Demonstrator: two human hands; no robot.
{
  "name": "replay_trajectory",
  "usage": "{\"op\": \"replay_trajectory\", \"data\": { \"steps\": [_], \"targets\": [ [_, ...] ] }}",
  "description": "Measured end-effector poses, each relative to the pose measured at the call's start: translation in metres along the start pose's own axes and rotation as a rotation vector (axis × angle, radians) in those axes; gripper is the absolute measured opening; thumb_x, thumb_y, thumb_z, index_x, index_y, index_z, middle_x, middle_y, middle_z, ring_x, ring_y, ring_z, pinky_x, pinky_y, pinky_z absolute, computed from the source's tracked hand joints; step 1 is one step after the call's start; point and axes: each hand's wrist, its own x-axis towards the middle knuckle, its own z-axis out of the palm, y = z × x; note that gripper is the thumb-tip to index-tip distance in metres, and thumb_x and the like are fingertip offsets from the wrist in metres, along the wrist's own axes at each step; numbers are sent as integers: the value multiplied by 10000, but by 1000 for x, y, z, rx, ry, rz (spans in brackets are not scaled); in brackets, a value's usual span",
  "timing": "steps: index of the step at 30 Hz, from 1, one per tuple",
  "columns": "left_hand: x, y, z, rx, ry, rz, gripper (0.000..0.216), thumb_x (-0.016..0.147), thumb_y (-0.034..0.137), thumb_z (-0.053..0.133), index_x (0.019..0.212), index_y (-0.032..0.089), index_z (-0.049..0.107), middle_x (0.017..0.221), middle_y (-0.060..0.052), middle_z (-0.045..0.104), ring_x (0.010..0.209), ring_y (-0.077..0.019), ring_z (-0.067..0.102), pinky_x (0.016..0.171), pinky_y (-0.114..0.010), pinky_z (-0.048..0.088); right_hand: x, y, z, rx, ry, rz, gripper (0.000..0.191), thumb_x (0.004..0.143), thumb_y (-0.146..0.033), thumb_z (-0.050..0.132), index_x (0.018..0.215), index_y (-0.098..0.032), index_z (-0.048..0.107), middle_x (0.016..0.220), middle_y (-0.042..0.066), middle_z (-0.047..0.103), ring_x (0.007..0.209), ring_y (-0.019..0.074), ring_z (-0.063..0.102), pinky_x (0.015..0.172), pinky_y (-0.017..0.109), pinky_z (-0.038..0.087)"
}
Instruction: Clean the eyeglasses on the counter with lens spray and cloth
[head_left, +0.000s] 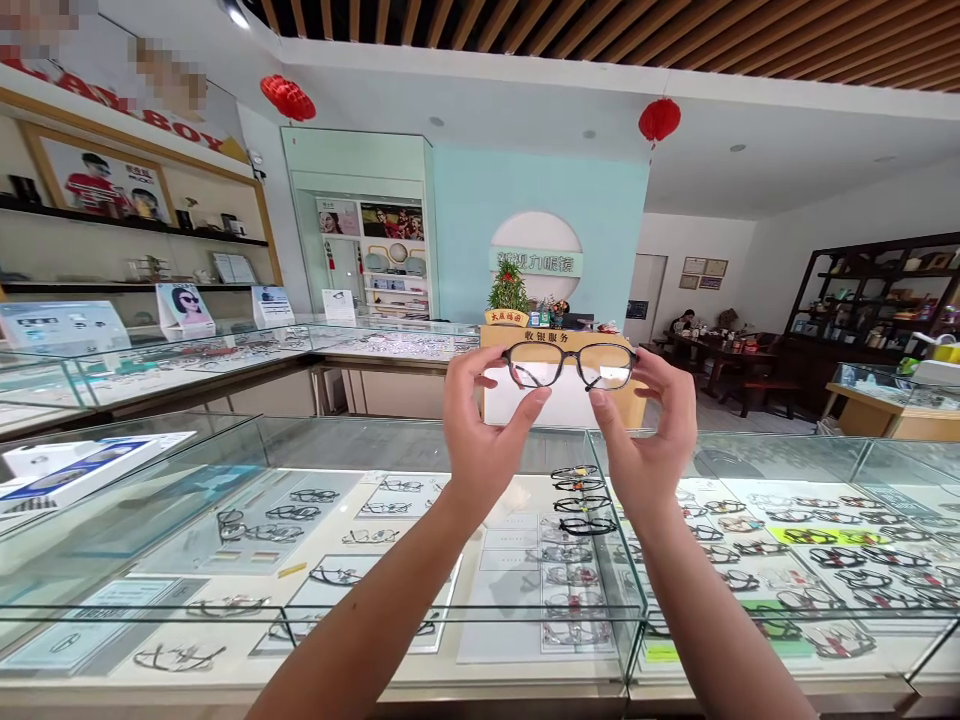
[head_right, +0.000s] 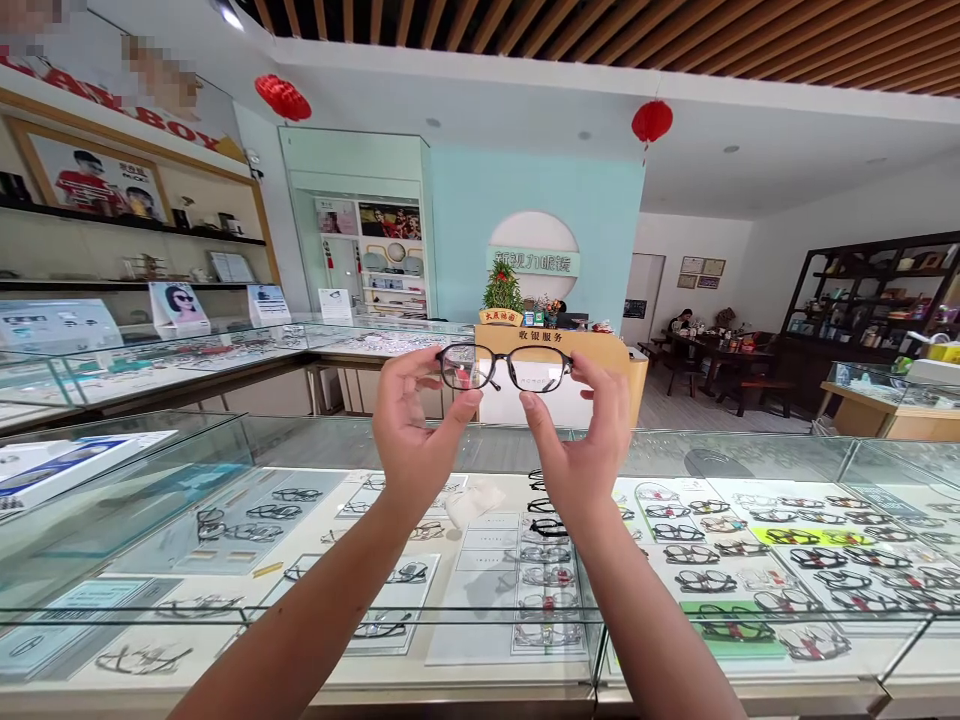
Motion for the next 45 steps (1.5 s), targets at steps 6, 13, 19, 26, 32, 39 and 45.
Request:
{"op": "replay_trajectory", "data": {
  "steps": [6, 13, 19, 26, 32, 39, 45],
  "targets": [
    [-5, -17, 0, -3, 11, 91, 594, 872, 458, 885, 1369, 271, 619, 1304, -90, 665, 1214, -257, 666, 954, -394, 582, -9, 8, 2, -37, 7, -107, 515, 955, -344, 810, 1433, -306, 624, 1244, 108, 724, 1122, 298, 688, 915, 478, 606],
    [-18, -33, -1, 192, -66, 111, 572, 924, 472, 837, 1420, 272, 633, 1271, -100, 704, 1153, -256, 675, 894, -390, 597, -36, 33, 12, 68, -82, 113, 487, 962, -384, 791, 1418, -313, 635, 1282, 101, 719, 1148, 288, 708, 973, 488, 594],
    [-58, -84, 2, 255, -238, -82, 535, 929, 510, 822, 1394, 281, 691, 1249, -100, 684, 1114, -252, 693, 871, -378, 621, -78, 83, 33, 200, -160, 499, 342, 1034, -498, 649, 1261, -250, 718, 1277, 123, 752, 1149, 274, 735, 1013, 483, 584],
    [-112, -166, 11, 264, -309, -80, 493, 924, 498, 830, 1335, 255, 705, 1215, -104, 689, 1128, -256, 704, 912, -412, 645, -122, 145, 59, 259, -217, 810, 421, 965, -575, 691, 1151, -205, 771, 1229, 142, 806, 1162, 285, 733, 1030, 465, 582],
    [-146, -210, 14, 276, -276, 22, 475, 936, 434, 834, 1349, 248, 689, 1254, -112, 688, 1169, -255, 729, 1021, -450, 639, -150, 179, 72, 295, -278, 954, 474, 902, -607, 748, 1136, -200, 813, 1157, 133, 835, 1095, 289, 754, 1011, 481, 598],
    [-166, -223, 8, 373, -312, -66, 494, 940, 532, 807, 1314, 230, 690, 1253, -122, 705, 1174, -267, 729, 987, -456, 659, -166, 183, 71, 298, -380, 1049, 481, 916, -580, 769, 1249, -236, 821, 1268, 100, 833, 1219, 287, 752, 1111, 491, 583],
    [-168, -220, 6, 327, -310, -74, 504, 934, 540, 810, 1313, 227, 698, 1242, -122, 707, 1174, -268, 733, 982, -455, 657, -173, 183, 71, 336, -414, 1098, 504, 896, -574, 811, 1276, -243, 811, 1260, 109, 838, 1222, 303, 768, 1111, 518, 590]
  ]
}}
